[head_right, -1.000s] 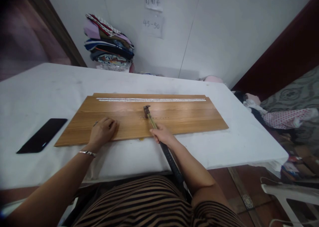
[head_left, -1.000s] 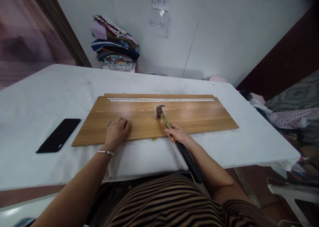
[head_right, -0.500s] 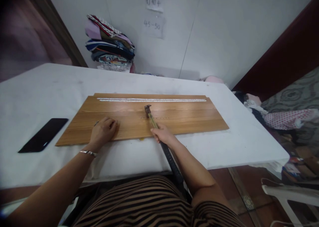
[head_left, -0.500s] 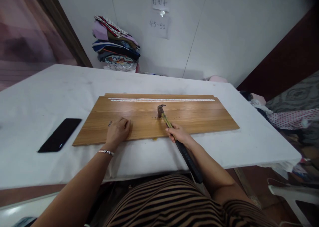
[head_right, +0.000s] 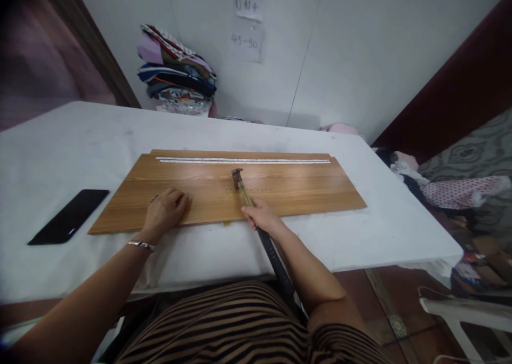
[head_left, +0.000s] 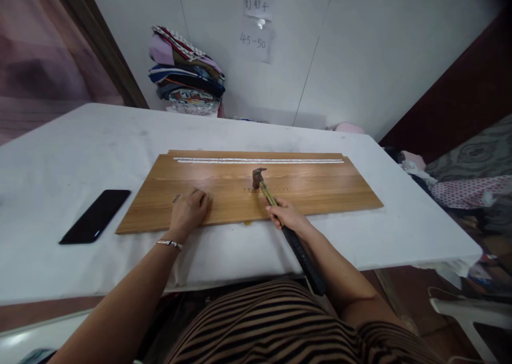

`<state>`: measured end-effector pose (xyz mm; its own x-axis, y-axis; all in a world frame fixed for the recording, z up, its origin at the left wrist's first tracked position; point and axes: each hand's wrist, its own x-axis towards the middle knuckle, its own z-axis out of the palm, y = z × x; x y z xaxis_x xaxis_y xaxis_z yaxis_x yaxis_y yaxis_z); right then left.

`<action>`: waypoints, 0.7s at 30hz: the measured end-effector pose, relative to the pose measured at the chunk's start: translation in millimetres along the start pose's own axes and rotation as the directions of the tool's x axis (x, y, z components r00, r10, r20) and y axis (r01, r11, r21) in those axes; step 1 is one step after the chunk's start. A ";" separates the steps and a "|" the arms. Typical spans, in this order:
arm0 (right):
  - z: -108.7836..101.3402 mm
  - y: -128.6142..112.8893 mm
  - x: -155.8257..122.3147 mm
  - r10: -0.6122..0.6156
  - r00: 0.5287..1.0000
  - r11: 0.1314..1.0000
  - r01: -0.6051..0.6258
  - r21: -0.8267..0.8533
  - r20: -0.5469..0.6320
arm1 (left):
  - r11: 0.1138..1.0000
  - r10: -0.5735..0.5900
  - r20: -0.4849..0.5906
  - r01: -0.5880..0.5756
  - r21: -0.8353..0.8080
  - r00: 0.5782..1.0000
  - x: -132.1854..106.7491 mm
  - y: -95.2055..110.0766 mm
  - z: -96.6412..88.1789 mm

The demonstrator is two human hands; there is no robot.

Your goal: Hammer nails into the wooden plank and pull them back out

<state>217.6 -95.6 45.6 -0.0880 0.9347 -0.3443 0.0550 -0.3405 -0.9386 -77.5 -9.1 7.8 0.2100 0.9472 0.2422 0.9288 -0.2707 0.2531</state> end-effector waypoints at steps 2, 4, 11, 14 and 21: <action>0.0 -0.1 0.0 0.002 1.000 1.000 -0.002 -0.006 0.010 | 1.000 -0.004 0.004 0.004 0.004 1.000 -0.1 0.8 -0.9; 0.2 -0.1 0.3 0.014 1.000 1.000 -0.014 -0.015 0.011 | 1.000 -0.009 0.010 0.009 -0.001 1.000 -0.3 1.9 -2.1; 0.2 2.3 0.6 0.011 1.000 1.000 -0.011 0.001 -0.001 | 1.000 -0.004 0.007 0.004 -0.012 1.000 0.0 1.8 -1.8; 0.1 1.8 -0.2 0.009 1.000 1.000 -0.009 0.003 0.000 | 1.000 0.008 -0.004 -0.008 -0.009 1.000 0.2 -0.2 0.2; 0.3 0.8 1.0 0.003 1.000 1.000 -0.003 0.004 -0.005 | 1.000 0.019 -0.010 -0.019 -0.007 1.000 -0.5 -0.1 0.3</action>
<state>217.3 -94.9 44.4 -0.0826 0.9341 -0.3474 0.0514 -0.3441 -0.9375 -77.6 -9.5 7.3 0.2248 0.9400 0.2566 0.9224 -0.2902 0.2548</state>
